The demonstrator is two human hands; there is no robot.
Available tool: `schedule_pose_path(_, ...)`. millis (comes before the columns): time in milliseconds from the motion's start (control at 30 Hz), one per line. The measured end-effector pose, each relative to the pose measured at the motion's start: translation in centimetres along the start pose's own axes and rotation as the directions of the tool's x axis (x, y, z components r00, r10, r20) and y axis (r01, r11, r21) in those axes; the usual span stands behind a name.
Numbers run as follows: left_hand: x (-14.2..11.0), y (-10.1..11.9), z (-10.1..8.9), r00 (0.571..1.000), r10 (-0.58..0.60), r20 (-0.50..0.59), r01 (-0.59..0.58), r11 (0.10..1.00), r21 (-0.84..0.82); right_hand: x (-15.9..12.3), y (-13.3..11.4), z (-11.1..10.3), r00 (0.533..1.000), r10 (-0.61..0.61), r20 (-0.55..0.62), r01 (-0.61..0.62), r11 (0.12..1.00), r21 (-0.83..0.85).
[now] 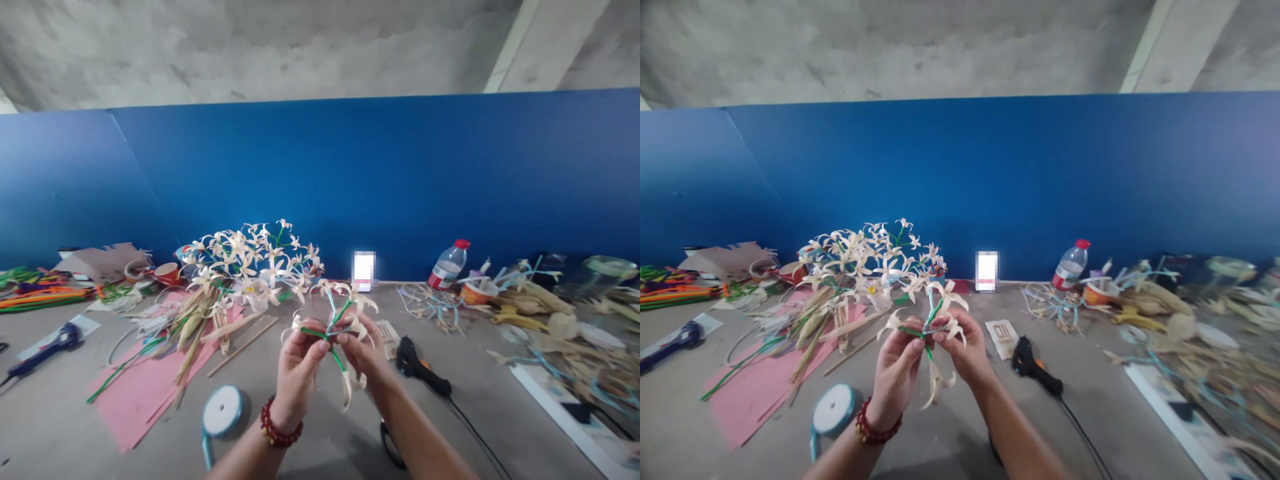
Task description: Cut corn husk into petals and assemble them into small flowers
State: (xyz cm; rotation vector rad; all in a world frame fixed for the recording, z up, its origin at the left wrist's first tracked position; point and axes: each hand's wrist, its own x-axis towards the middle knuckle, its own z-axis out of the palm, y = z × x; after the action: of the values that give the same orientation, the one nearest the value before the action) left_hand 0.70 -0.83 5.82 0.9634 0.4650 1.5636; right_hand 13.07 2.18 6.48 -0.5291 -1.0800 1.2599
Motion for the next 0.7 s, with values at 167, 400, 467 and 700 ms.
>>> schedule_pose_path(167,-0.3,-0.1,-0.1,0.989,-0.139,-0.041,0.139,0.99,0.003,0.3,-0.7,0.0,0.997,0.015,-0.072,-0.014,1.0,0.021)
schedule_pose_path(400,-0.4,-0.1,-0.2,0.989,-0.06,-0.137,0.06,0.998,-0.01,-2.0,2.0,-0.3,0.964,0.162,-0.211,-0.154,0.986,0.056)
schedule_pose_path(467,-0.5,-0.3,-0.2,0.983,-0.038,-0.18,0.041,0.999,0.015,-3.3,3.1,0.0,0.961,0.111,-0.253,-0.106,0.994,0.037)
schedule_pose_path(700,-1.2,-0.6,-0.1,0.995,-0.015,-0.094,0.028,0.99,0.138,-5.0,3.7,1.1,0.923,-0.261,-0.282,0.196,0.951,-0.239)
